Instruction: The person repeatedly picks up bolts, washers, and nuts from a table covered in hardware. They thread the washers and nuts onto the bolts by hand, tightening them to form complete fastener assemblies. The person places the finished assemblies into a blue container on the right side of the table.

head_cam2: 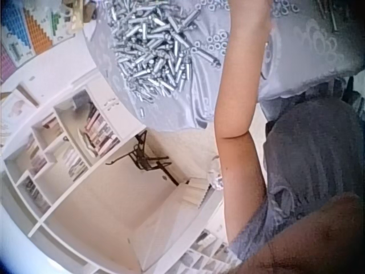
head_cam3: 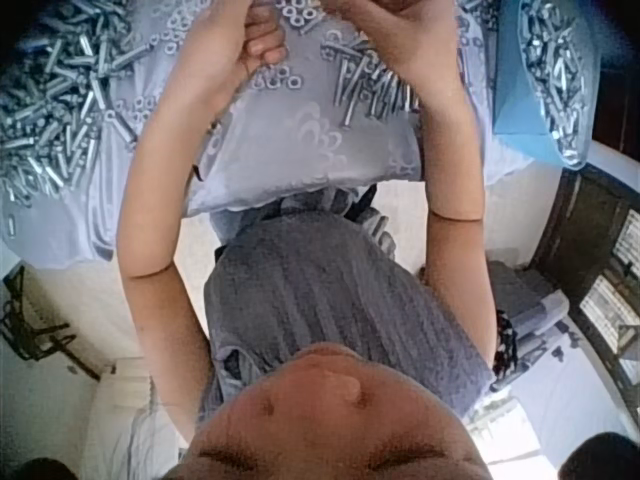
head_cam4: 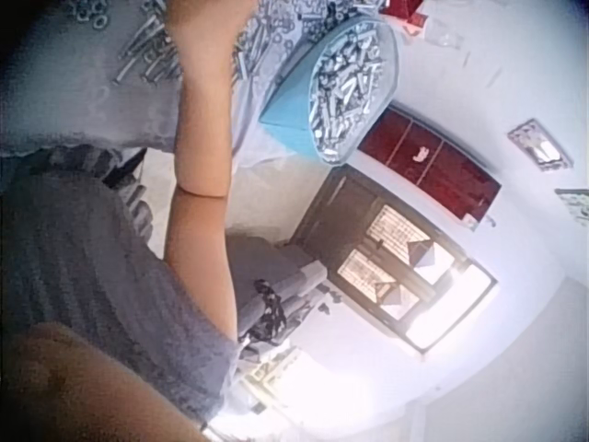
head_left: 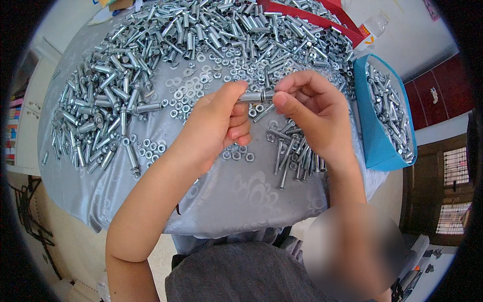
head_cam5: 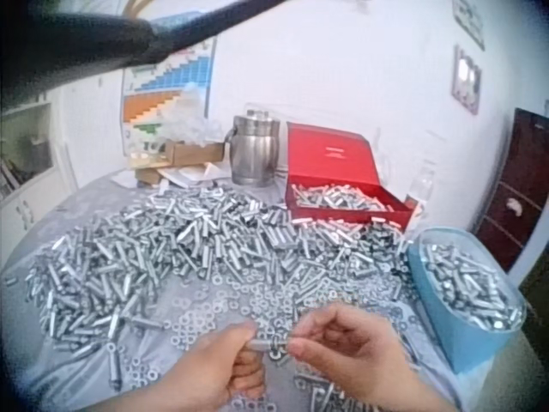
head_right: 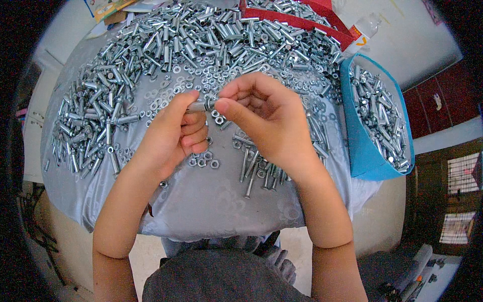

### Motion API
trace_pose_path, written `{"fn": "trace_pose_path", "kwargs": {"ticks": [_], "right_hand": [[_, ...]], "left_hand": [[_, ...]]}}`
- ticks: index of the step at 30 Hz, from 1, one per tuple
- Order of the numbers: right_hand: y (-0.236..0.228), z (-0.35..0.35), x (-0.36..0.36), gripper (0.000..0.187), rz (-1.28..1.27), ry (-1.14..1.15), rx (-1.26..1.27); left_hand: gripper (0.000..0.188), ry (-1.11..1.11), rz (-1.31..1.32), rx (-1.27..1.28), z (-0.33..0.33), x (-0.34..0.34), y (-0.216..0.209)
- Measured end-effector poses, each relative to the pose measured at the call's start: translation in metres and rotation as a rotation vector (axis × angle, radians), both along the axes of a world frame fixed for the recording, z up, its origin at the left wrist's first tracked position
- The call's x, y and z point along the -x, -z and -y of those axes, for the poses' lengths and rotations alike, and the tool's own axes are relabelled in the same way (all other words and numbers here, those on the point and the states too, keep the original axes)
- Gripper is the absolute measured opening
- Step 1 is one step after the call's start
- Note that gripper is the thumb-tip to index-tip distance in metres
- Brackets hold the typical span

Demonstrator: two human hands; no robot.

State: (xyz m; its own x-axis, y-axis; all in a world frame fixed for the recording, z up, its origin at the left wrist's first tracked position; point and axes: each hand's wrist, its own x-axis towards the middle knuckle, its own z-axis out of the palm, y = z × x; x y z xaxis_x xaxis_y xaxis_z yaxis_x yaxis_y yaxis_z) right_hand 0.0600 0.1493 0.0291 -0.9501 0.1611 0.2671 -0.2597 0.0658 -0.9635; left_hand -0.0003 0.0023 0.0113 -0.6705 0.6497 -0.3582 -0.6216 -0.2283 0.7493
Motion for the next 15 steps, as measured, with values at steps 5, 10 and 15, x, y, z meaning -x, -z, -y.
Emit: {"fn": "trace_pose_path", "kwargs": {"ticks": [5, 10, 15], "right_hand": [[-0.001, 0.001, -0.002, 0.015, 0.045, 0.056, -0.123], [0.013, -0.003, 0.003, 0.019, -0.262, 0.066, -0.49], [0.009, 0.003, 0.001, 0.018, -0.195, 0.101, -0.317]], "left_hand": [[0.042, 0.002, 0.069, -0.041, -0.001, 0.002, 0.004], [0.042, -0.009, 0.039, -0.001, -0.001, 0.001, 0.002], [0.042, -0.049, 0.047, -0.014, -0.001, 0.001, -0.002]]}}
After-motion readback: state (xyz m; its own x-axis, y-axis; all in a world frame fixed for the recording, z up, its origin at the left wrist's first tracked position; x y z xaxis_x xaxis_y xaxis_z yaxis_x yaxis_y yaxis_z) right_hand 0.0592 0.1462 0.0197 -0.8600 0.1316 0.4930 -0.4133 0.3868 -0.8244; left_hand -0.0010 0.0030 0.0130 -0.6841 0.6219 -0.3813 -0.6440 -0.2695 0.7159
